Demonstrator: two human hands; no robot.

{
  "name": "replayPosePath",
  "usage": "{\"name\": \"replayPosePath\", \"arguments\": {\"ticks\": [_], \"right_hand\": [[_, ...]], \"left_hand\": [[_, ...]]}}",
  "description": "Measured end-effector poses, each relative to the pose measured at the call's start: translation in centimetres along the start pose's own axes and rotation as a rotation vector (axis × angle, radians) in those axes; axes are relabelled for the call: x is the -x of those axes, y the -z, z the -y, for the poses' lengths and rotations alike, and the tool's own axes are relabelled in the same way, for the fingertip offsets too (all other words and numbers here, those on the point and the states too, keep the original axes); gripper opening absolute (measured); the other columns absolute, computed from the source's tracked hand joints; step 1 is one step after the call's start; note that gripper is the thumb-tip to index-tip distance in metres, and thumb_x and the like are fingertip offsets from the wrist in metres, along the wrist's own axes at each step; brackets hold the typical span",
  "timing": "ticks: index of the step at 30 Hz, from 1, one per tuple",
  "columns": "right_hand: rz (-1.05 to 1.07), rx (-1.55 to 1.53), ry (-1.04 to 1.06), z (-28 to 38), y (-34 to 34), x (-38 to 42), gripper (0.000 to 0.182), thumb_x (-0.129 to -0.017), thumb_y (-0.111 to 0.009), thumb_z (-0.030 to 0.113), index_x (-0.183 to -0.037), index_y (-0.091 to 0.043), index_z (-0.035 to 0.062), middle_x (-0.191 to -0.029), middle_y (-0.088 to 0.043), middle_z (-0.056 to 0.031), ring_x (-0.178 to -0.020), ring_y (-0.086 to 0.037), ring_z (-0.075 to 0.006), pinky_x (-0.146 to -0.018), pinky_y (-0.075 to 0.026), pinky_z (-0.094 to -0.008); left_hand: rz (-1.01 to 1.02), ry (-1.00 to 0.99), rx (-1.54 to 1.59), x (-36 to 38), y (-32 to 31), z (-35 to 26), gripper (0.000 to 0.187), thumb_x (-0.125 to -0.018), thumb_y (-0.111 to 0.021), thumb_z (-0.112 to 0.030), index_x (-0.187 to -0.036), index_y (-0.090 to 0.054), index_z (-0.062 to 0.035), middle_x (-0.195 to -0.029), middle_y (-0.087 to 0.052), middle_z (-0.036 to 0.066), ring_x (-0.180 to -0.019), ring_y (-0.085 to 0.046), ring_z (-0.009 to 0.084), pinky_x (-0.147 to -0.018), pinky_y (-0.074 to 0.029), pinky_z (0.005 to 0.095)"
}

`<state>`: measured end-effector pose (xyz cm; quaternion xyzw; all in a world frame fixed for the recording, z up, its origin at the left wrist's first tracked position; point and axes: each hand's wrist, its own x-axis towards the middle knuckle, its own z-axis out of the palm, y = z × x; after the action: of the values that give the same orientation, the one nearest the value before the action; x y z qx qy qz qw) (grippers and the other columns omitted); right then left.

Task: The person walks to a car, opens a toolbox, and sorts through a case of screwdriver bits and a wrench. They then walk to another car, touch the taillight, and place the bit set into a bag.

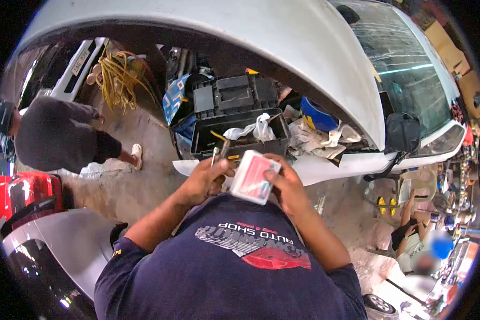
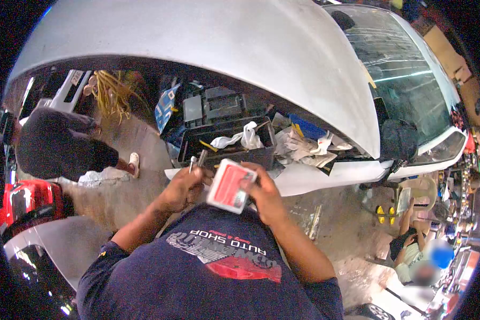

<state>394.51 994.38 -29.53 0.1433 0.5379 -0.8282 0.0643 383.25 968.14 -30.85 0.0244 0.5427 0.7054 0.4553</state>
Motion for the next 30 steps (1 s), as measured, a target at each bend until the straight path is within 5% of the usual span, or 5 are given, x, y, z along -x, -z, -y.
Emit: {"name": "replayPosePath", "arguments": {"ticks": [6, 14, 19, 25, 30], "right_hand": [[-0.166, -0.638, -0.171, -1.3, 4.1, -0.8, 0.039, -0.105, -0.061, 0.014, -0.143, -0.058, 0.0088, -0.130, -0.072, -0.0108, -0.120, -0.072, -0.0283, -0.112, -0.055, -0.0479], [-0.136, -0.531, -0.185, -1.9, 2.4, -1.4, 0.034, -0.107, -0.060, 0.011, -0.141, -0.060, 0.0087, -0.128, -0.072, -0.0100, -0.115, -0.073, -0.0254, -0.105, -0.060, -0.0465], [0.176, -0.121, -0.187, -1.9, -2.4, -3.0, 0.051, -0.108, -0.064, 0.018, -0.155, -0.051, 0.0049, -0.142, -0.061, -0.0115, -0.136, -0.055, -0.0228, -0.117, -0.043, -0.0386], [0.336, 0.715, 0.083, -1.7, -3.0, -6.4, 0.071, -0.104, -0.074, 0.023, -0.164, -0.040, 0.0049, -0.139, -0.062, -0.0164, -0.121, -0.065, -0.0249, -0.103, -0.056, -0.0406], [0.212, 0.950, 0.083, -0.1, -1.3, -13.2, 0.064, -0.096, -0.081, 0.025, -0.149, -0.057, -0.0008, -0.126, -0.071, -0.0182, -0.101, -0.075, -0.0232, -0.090, -0.061, -0.0377]], "left_hand": [[-0.010, 0.140, 0.395, 0.5, 2.3, 0.1, 0.051, -0.112, -0.053, -0.043, -0.140, -0.062, -0.0026, -0.095, -0.066, 0.004, -0.063, -0.049, 0.0107, -0.052, -0.041, 0.0284], [-0.195, 0.161, 0.168, -0.3, 1.6, 2.6, 0.051, -0.111, -0.055, -0.044, -0.139, -0.064, -0.0016, -0.102, -0.070, 0.007, -0.081, -0.065, 0.0172, -0.070, -0.055, 0.0329], [0.038, 0.046, 0.195, 0.3, 0.1, 1.9, 0.052, -0.106, -0.068, -0.039, -0.142, -0.059, -0.0032, -0.130, -0.072, 0.011, -0.111, -0.073, 0.0194, -0.099, -0.059, 0.0381], [-0.014, -0.014, 0.156, 2.5, 4.0, 0.8, 0.049, -0.099, -0.075, -0.030, -0.137, -0.065, -0.0015, -0.121, -0.076, 0.010, -0.106, -0.076, 0.0211, -0.097, -0.062, 0.0387], [-0.161, -0.026, 0.264, 5.7, 12.6, 2.9, 0.048, -0.095, -0.077, -0.030, -0.133, -0.067, -0.0020, -0.116, -0.078, 0.010, -0.098, -0.078, 0.0213, -0.092, -0.063, 0.0384]]}}
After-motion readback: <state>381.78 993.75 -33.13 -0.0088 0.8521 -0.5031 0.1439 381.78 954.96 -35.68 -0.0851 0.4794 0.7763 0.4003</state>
